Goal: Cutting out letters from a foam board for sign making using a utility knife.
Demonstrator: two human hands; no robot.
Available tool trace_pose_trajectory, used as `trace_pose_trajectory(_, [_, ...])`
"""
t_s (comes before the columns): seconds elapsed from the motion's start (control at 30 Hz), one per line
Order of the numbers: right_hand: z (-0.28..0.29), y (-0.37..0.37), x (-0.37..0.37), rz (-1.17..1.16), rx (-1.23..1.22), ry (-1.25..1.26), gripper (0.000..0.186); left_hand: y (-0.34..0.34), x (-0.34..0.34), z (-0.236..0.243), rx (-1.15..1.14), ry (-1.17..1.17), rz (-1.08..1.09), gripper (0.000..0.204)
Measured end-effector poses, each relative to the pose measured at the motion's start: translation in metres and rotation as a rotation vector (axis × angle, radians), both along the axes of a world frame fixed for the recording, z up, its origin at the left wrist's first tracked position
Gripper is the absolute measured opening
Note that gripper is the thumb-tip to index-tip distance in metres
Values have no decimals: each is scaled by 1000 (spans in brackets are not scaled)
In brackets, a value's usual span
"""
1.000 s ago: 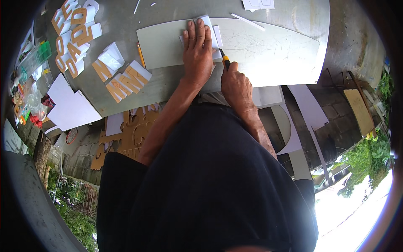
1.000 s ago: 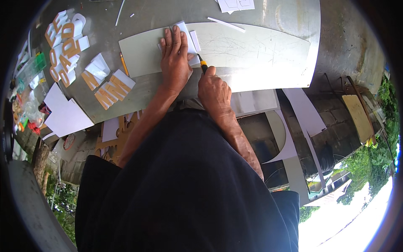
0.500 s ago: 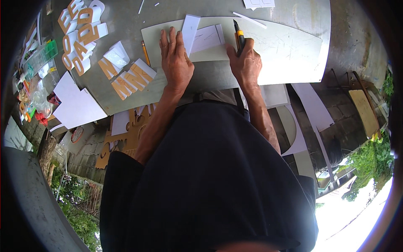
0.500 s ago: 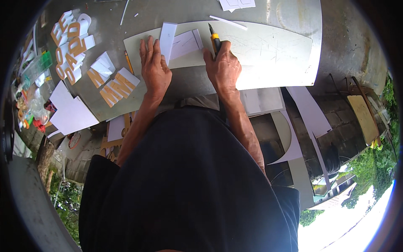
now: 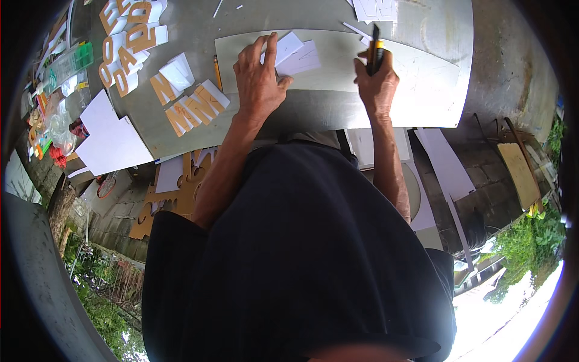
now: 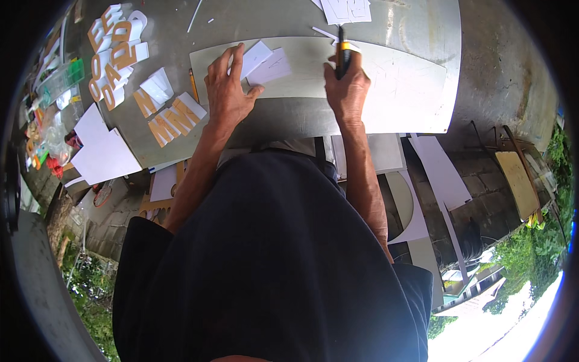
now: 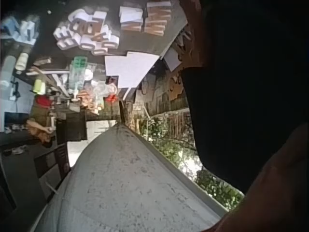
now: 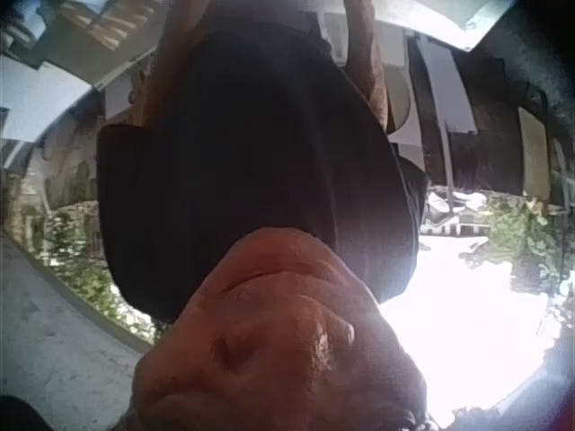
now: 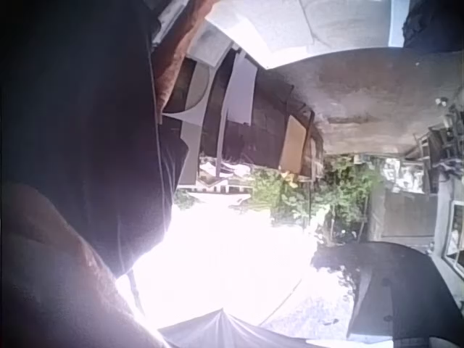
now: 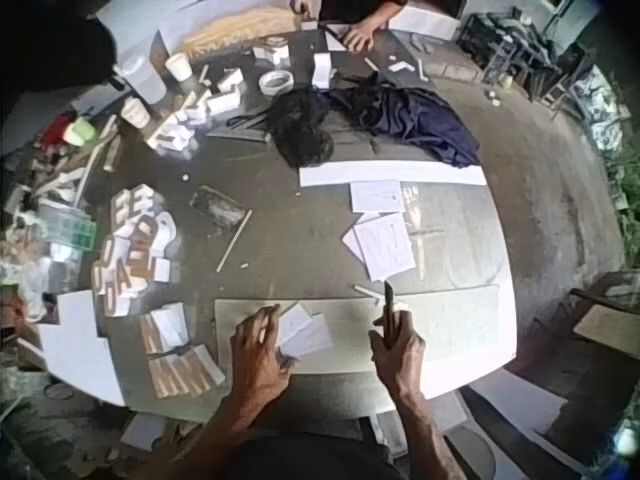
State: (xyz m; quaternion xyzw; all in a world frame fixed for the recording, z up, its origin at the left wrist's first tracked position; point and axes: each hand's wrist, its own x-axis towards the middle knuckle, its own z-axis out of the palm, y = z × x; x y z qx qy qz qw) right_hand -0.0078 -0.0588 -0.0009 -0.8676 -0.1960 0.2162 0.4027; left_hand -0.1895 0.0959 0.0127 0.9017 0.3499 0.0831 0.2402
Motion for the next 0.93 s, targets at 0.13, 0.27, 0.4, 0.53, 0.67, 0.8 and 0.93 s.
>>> trace_pose_trajectory(0.13, [8, 25, -17, 375, -73, 32, 62, 10, -17, -22, 23, 10, -62, 88])
trace_pose_trajectory(0.27, [-13, 38, -27, 571, 56, -133, 83, 9, -30, -26, -105, -71, 79, 91])
trace_pose_trajectory(0.4, [-17, 39, -36, 628, -78, -191, 91, 3, -48, -27, -12, -113, 282, 73])
trace_pose_trajectory(0.53, [-14, 31, -48, 546, -125, -282, 91, 7, -73, -37, -430, -261, 427, 34])
trace_pose_trajectory(0.67, [-11, 28, -65, 333, -83, -381, 97, 1, -69, -27, -748, -513, 609, 25])
trace_pose_trajectory(0.8, [1, 33, -84, 224, -246, -333, 87, 3, -59, -17, -1087, -599, 697, 22])
trace_pose_trajectory(0.93, [-19, 18, -88, 314, -145, 55, 87, 4, -58, -43, -913, -385, 584, 14])
